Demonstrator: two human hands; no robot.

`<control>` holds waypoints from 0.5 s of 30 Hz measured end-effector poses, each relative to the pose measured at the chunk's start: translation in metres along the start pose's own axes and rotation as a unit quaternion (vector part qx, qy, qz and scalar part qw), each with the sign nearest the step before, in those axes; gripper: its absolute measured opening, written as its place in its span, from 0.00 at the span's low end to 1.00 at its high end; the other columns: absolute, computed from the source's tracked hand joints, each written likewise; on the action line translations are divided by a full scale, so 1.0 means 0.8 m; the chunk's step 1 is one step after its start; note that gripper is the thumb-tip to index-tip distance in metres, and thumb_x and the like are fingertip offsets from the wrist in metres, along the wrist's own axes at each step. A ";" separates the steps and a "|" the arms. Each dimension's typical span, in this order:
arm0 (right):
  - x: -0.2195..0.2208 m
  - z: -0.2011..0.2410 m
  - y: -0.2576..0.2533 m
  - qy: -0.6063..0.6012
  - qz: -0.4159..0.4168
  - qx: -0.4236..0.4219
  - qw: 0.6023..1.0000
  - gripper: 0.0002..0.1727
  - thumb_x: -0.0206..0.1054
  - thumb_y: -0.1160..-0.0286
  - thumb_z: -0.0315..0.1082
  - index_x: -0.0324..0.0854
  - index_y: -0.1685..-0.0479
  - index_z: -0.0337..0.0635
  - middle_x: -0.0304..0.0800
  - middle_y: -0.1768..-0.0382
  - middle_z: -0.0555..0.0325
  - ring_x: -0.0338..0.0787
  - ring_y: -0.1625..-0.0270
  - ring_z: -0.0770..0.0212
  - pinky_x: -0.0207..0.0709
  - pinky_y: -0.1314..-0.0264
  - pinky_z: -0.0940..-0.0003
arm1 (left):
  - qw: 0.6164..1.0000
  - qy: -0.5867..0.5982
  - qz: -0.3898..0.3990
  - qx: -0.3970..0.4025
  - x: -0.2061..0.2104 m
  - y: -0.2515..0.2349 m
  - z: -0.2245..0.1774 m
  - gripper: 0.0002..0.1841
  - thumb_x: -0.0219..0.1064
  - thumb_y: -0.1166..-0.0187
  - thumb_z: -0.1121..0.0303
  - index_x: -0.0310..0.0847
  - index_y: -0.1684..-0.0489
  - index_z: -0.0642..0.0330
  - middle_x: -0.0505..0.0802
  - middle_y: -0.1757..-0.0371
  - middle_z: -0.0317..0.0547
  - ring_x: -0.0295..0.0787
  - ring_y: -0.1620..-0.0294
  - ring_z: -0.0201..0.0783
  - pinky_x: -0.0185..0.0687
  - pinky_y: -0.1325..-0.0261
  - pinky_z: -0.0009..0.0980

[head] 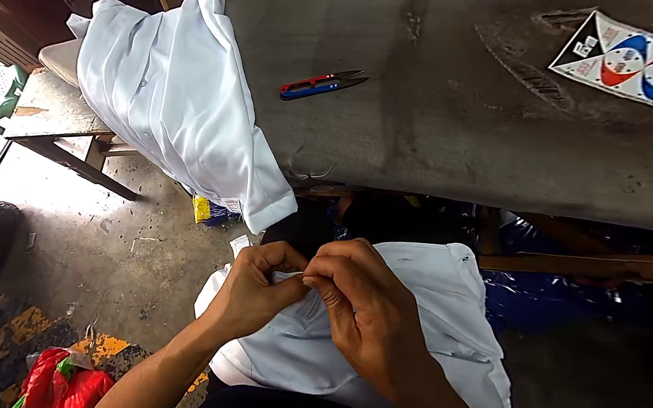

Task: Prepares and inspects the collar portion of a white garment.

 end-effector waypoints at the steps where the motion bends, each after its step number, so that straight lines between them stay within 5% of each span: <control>1: 0.001 0.010 0.003 -0.010 -0.005 -0.024 1.000 0.11 0.59 0.12 0.34 0.85 0.59 0.42 0.88 0.58 0.55 0.86 0.50 0.63 0.78 0.47 0.72 | 0.999 -0.033 -0.011 -0.002 0.001 0.001 -0.001 0.05 0.71 0.24 0.74 0.88 0.59 0.67 0.92 0.67 0.37 0.87 0.66 0.24 0.85 0.60 0.22; 4: 0.008 0.041 0.017 -0.111 0.068 -0.064 0.989 0.11 0.59 0.10 0.37 0.81 0.58 0.43 0.88 0.64 0.57 0.87 0.59 0.65 0.80 0.56 0.75 | 0.998 -0.051 -0.010 -0.036 -0.005 -0.001 0.004 0.06 0.70 0.21 0.73 0.90 0.57 0.66 0.92 0.68 0.37 0.86 0.70 0.24 0.83 0.64 0.21; 7: 0.017 0.026 0.029 -0.258 0.162 0.001 0.953 0.11 0.62 0.11 0.36 0.84 0.57 0.38 0.88 0.66 0.57 0.87 0.61 0.70 0.81 0.56 0.81 | 0.998 0.006 0.028 -0.059 -0.009 -0.001 0.010 0.06 0.68 0.20 0.74 0.89 0.55 0.66 0.92 0.69 0.36 0.86 0.71 0.23 0.82 0.66 0.21; 11: -0.001 -0.021 0.033 -0.278 0.072 0.072 0.955 0.08 0.69 0.18 0.31 0.92 0.55 0.39 0.91 0.56 0.59 0.90 0.53 0.71 0.86 0.50 0.77 | 0.995 0.068 0.043 -0.066 -0.010 0.000 0.016 0.06 0.68 0.19 0.75 0.88 0.54 0.67 0.92 0.69 0.37 0.87 0.70 0.25 0.84 0.63 0.23; 15: -0.011 -0.042 0.032 -0.166 0.005 0.111 0.980 0.11 0.72 0.21 0.33 0.88 0.46 0.37 0.92 0.61 0.63 0.88 0.63 0.75 0.85 0.60 0.81 | 0.994 0.081 0.047 -0.064 -0.009 0.000 0.018 0.06 0.68 0.20 0.75 0.88 0.54 0.67 0.92 0.68 0.38 0.87 0.69 0.26 0.84 0.62 0.24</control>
Point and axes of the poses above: each hand's wrist, its own y-axis away from the middle knuckle, its own x-axis out of the palm, z = x × y, the point moved 6 cm from there along -y, towards the middle knuckle
